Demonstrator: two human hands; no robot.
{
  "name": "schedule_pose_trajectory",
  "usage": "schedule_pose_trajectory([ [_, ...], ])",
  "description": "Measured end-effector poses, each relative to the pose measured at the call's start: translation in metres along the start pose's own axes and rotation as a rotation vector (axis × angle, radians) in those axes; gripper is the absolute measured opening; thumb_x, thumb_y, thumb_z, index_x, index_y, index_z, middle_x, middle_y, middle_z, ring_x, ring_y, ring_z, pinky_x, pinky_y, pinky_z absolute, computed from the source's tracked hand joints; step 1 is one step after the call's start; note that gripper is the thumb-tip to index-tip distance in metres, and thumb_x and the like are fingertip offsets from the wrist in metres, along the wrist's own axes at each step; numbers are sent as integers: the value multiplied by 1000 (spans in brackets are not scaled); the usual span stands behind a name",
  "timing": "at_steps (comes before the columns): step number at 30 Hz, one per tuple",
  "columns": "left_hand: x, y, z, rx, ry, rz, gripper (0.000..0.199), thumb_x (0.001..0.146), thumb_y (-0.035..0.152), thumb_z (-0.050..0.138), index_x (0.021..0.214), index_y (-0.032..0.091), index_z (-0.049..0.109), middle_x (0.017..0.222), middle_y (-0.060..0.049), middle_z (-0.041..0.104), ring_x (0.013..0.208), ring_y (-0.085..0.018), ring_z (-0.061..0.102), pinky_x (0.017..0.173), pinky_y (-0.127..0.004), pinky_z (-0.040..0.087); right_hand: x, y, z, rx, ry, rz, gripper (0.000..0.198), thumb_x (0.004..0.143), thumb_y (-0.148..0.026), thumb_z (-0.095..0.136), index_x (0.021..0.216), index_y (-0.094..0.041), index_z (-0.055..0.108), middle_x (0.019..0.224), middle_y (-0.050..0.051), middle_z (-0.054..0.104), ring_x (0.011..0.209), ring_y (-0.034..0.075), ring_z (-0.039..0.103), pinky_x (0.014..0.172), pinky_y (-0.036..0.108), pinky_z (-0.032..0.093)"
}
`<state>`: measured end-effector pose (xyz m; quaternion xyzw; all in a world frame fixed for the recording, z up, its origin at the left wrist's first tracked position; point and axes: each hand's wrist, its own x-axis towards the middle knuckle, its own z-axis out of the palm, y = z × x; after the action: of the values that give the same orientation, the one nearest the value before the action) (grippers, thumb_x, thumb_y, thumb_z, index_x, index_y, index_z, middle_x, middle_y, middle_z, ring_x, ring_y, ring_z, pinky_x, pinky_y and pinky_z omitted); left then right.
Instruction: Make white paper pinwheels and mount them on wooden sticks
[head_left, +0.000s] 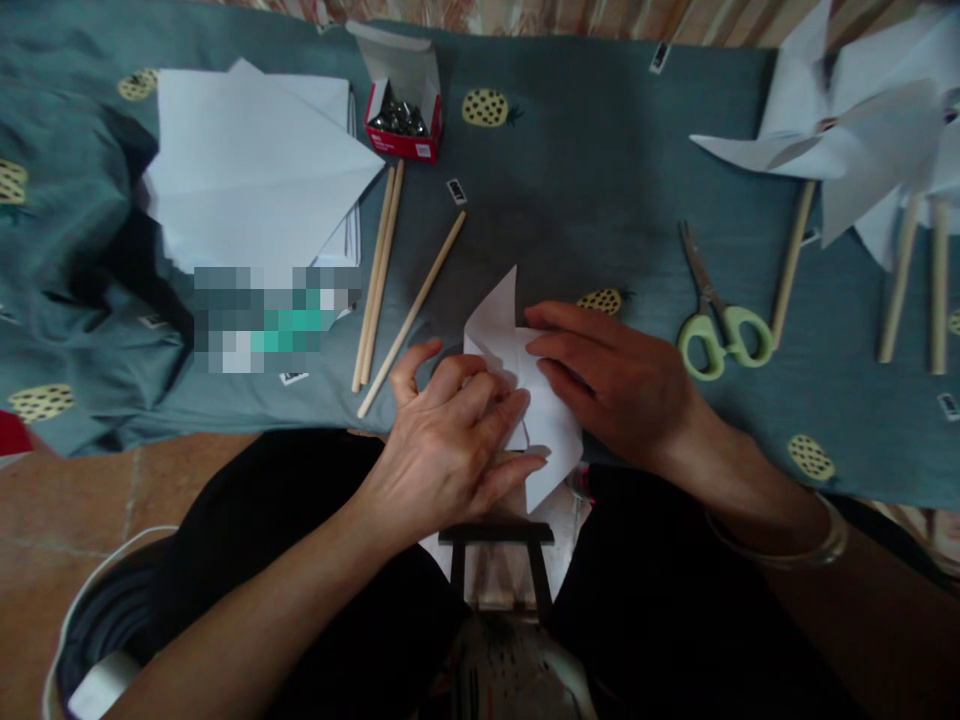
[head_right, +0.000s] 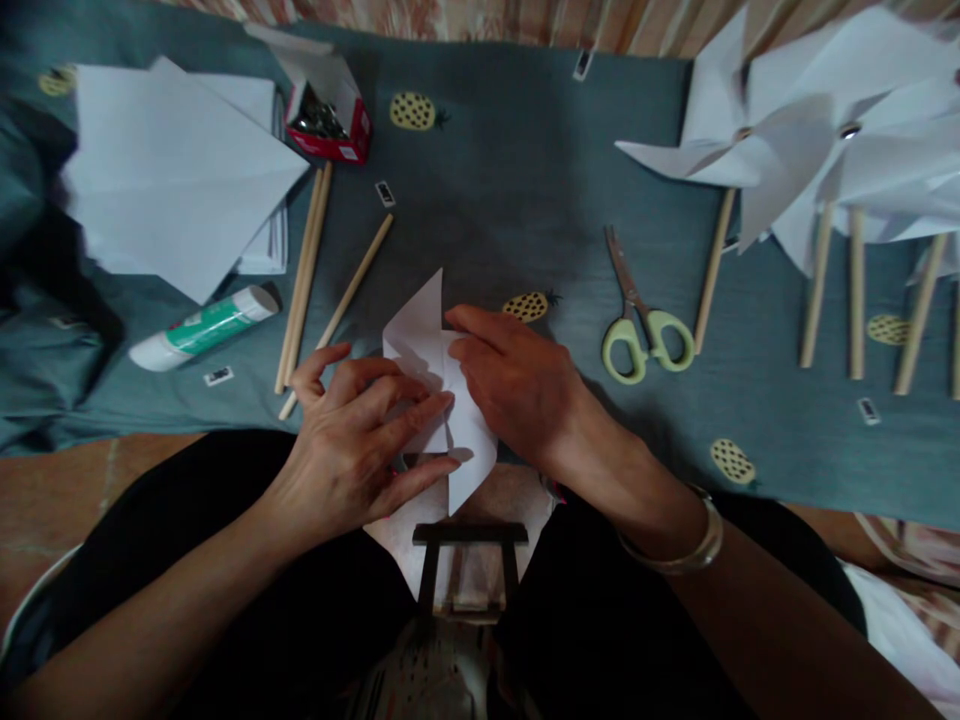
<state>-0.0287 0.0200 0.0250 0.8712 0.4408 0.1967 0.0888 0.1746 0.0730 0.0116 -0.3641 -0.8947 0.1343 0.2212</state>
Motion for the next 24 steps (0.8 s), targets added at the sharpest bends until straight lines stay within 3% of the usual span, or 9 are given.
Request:
schedule_pose_trajectory([
  [9,1,1,-2,5,-31,7,35,88,46,63,110,18,64,97,-4,69,101,-27,60,102,-56,34,0,-2,0,86,-51,99,24,93,-14,49,105,-23,67,123,7,67,114,22,64,97,39,55],
  [24,0,0,0,5,-7,20,38,89,49,61,111,18,62,97,-4,70,101,-26,60,103,-54,32,1,-6,0,65,-63,137,25,93,-16,47,104,-22,67,124,8,67,115,22,64,98,40,55],
])
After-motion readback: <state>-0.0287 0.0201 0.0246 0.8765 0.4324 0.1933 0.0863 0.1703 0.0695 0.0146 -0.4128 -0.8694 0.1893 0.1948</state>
